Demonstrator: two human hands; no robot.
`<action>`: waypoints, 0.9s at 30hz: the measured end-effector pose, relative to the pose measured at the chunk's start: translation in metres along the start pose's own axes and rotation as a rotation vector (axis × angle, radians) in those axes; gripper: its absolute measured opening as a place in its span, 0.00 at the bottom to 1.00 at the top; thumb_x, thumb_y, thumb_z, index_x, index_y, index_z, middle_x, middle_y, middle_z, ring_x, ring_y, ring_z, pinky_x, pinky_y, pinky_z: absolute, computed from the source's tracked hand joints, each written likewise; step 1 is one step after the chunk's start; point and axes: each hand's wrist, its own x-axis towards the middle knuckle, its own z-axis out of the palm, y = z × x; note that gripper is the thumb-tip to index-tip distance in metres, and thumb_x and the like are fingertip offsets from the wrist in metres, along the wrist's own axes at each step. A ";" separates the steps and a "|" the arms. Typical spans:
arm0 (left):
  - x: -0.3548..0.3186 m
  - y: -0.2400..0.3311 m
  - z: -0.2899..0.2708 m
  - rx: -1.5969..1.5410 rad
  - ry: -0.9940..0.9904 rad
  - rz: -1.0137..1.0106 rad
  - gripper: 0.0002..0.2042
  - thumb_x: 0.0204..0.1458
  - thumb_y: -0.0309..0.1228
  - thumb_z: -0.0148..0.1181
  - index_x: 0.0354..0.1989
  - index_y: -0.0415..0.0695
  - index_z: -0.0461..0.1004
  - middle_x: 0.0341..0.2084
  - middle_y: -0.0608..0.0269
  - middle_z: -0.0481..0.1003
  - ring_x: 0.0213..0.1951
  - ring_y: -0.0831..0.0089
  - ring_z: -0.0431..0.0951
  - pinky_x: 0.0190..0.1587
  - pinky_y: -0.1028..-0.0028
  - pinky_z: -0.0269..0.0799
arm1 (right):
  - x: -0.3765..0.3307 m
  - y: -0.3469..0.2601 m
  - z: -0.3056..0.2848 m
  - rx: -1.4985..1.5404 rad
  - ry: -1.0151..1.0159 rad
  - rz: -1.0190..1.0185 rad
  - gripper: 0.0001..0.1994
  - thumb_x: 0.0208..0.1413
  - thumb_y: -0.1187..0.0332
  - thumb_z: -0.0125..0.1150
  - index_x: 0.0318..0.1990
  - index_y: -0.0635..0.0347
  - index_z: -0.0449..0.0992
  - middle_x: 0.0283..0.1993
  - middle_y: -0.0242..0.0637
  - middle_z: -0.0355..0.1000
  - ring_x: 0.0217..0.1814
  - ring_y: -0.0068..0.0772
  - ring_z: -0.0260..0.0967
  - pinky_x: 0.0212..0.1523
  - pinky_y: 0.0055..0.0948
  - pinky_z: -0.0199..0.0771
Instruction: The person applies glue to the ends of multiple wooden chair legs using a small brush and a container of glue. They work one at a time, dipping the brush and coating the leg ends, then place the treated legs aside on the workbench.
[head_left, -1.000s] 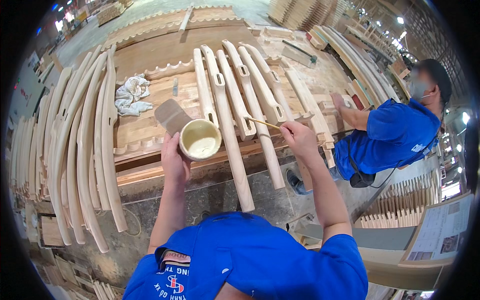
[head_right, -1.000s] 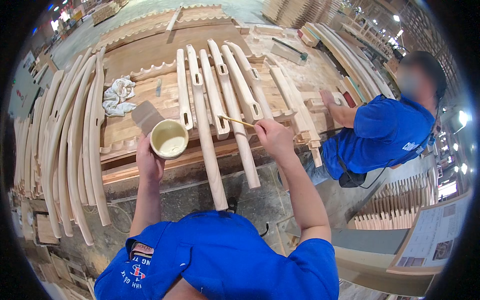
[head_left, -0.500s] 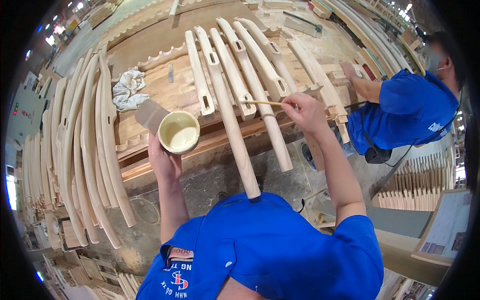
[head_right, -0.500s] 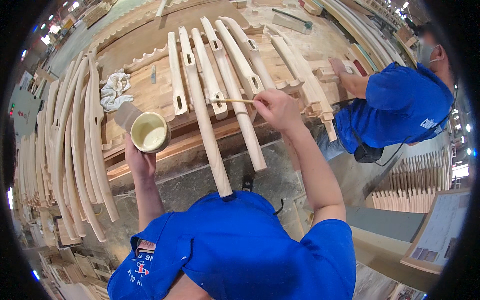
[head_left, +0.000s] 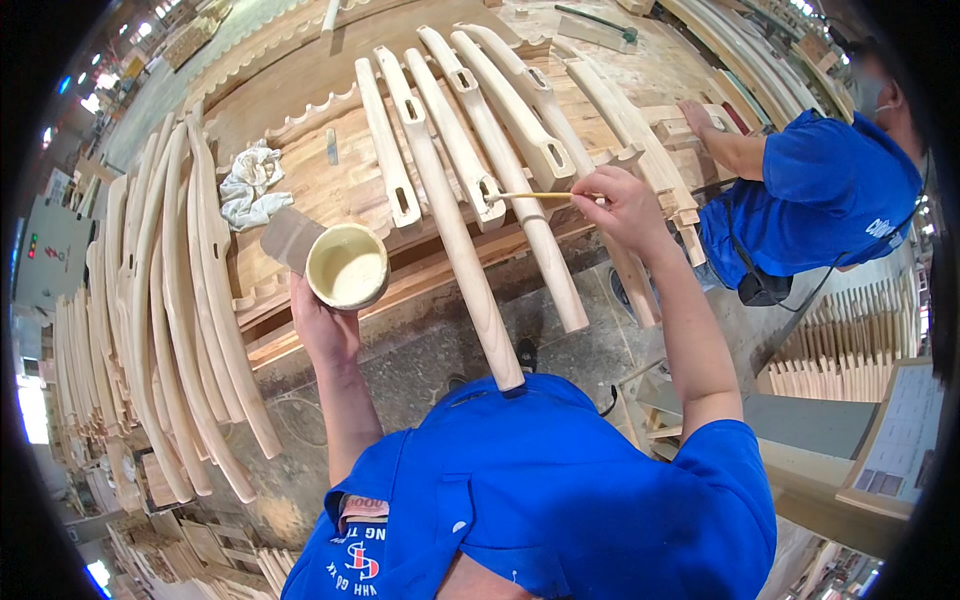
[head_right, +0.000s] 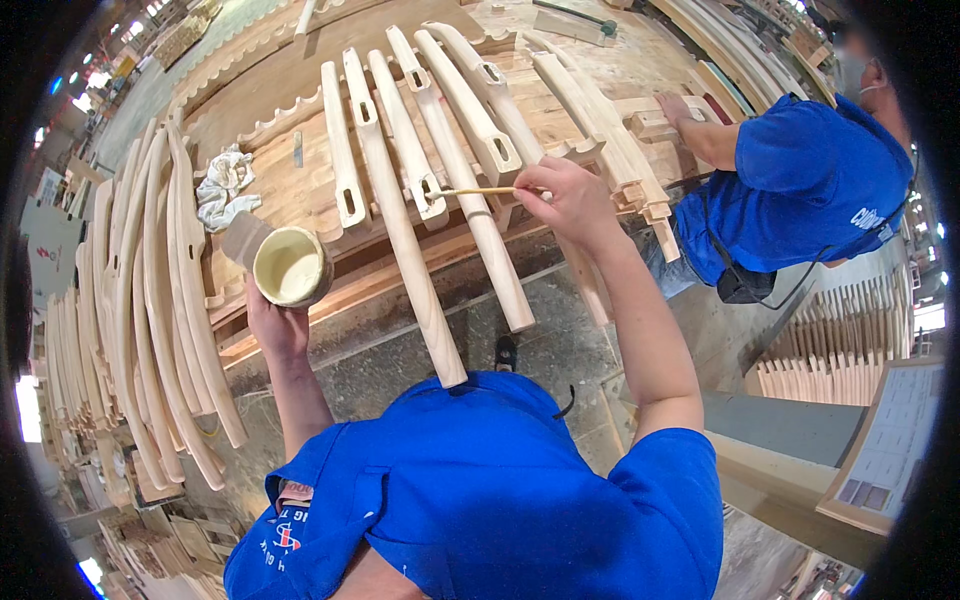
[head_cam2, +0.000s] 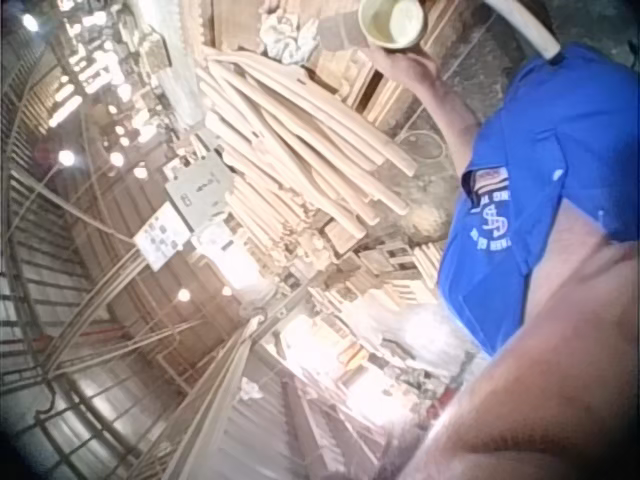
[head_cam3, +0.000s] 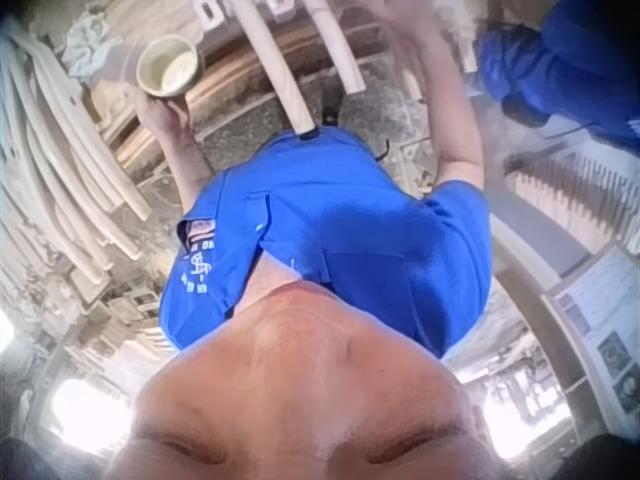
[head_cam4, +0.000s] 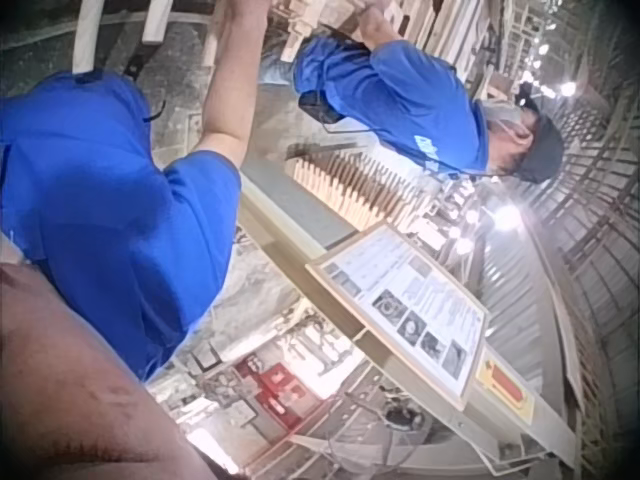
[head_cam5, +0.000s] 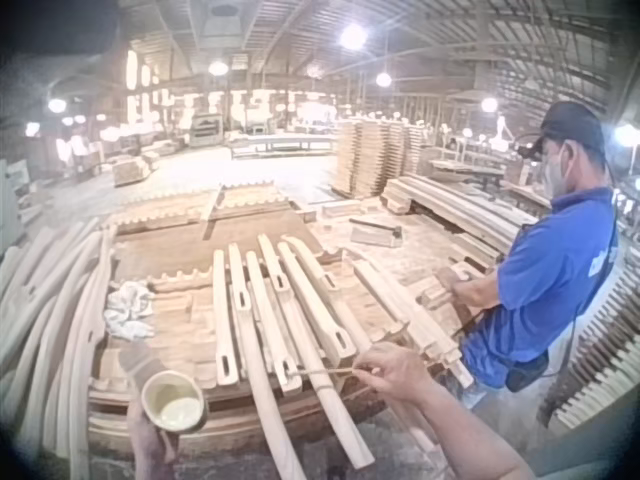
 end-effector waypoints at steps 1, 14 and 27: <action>0.000 0.000 0.000 -0.001 -0.003 0.004 0.17 0.62 0.31 0.38 0.57 0.39 0.62 0.49 0.55 0.71 0.50 0.66 0.74 0.51 0.68 0.73 | -0.001 0.000 0.000 -0.012 -0.012 -0.005 0.06 0.50 0.68 0.63 0.33 0.60 0.77 0.30 0.35 0.71 0.34 0.29 0.69 0.31 0.26 0.70; 0.003 0.001 -0.005 -0.002 -0.016 0.024 0.17 0.63 0.31 0.37 0.58 0.40 0.62 0.50 0.56 0.71 0.52 0.67 0.73 0.52 0.67 0.72 | 0.006 -0.010 0.016 -0.119 0.147 -0.004 0.05 0.50 0.68 0.64 0.33 0.56 0.78 0.31 0.35 0.72 0.37 0.36 0.71 0.35 0.31 0.71; -0.001 0.003 -0.007 -0.006 -0.027 0.036 0.16 0.63 0.30 0.38 0.57 0.39 0.63 0.49 0.56 0.71 0.51 0.67 0.74 0.52 0.69 0.72 | -0.005 -0.005 0.011 -0.142 0.162 -0.087 0.04 0.49 0.66 0.63 0.32 0.53 0.77 0.30 0.32 0.71 0.36 0.36 0.70 0.35 0.34 0.71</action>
